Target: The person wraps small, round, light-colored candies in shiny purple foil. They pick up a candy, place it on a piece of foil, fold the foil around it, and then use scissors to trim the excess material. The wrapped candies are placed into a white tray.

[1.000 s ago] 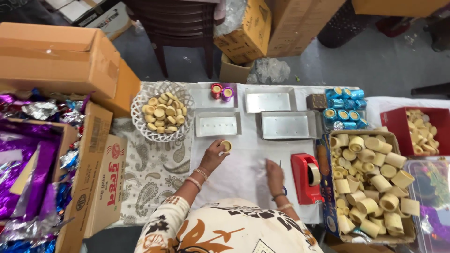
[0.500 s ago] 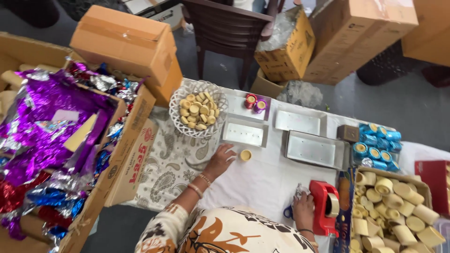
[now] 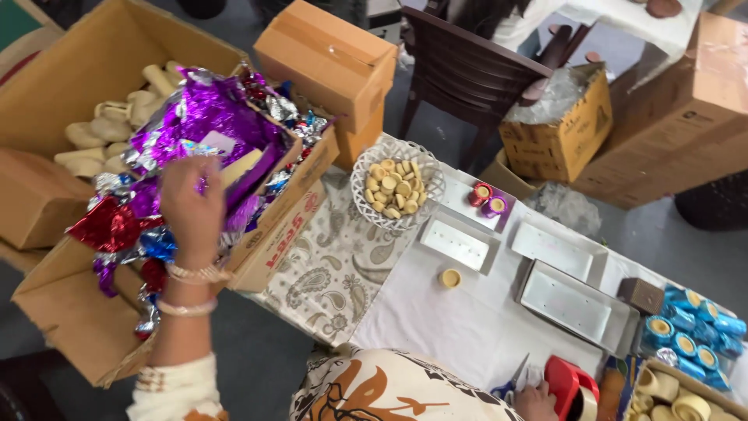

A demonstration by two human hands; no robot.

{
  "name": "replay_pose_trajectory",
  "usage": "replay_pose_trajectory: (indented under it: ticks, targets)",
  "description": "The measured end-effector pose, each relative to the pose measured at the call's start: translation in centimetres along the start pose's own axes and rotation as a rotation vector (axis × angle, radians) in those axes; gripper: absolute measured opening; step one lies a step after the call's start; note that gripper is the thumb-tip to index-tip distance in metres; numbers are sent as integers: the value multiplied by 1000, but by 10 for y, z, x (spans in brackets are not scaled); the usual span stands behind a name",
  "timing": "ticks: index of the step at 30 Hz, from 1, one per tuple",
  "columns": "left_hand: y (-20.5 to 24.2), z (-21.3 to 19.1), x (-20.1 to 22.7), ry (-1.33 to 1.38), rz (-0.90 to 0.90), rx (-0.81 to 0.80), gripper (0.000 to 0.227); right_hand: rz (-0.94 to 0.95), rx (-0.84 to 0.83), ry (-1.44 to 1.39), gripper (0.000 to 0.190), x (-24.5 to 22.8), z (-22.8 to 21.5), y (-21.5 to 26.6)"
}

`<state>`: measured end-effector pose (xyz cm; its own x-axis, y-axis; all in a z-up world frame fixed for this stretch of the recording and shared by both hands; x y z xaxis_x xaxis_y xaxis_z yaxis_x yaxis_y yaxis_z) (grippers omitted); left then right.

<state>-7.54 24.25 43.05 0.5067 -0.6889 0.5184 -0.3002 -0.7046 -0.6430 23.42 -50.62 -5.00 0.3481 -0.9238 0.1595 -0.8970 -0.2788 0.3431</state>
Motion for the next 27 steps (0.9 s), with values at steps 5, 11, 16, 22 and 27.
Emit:
replay_pose_trajectory:
  ticks: [5, 11, 16, 22, 27]
  targets:
    - [-41, 0, -91, -123, -89, -66, 7, -289, 21, 98, 26, 20, 16, -40]
    - [-51, 5, -206, 17, -249, 2, 9, -167, 259, -120, 27, 29, -16, -57]
    - [-32, -24, -259, 351, -481, 33, 7, -158, 199, -152, 28, 31, 14, -74]
    - [6, -44, -146, -620, 250, 41, 64, -257, -17, -209, 28, -4, 21, -79]
    - [27, -42, -239, 318, -503, -59, 24, -222, 15, -226, 25, -38, -39, -73]
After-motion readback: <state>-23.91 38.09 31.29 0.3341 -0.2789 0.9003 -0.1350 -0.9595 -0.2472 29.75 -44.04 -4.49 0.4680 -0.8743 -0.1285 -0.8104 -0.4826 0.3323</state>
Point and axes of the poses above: each hand's wrist, its own y-axis away from the middle knuckle, its own z-axis out of the palm, x = y × z, the point moved 5 cm from there along -y, towards the middle knuckle, and after that the axes turned 10 degrees about -z, right-handed, at the moved point
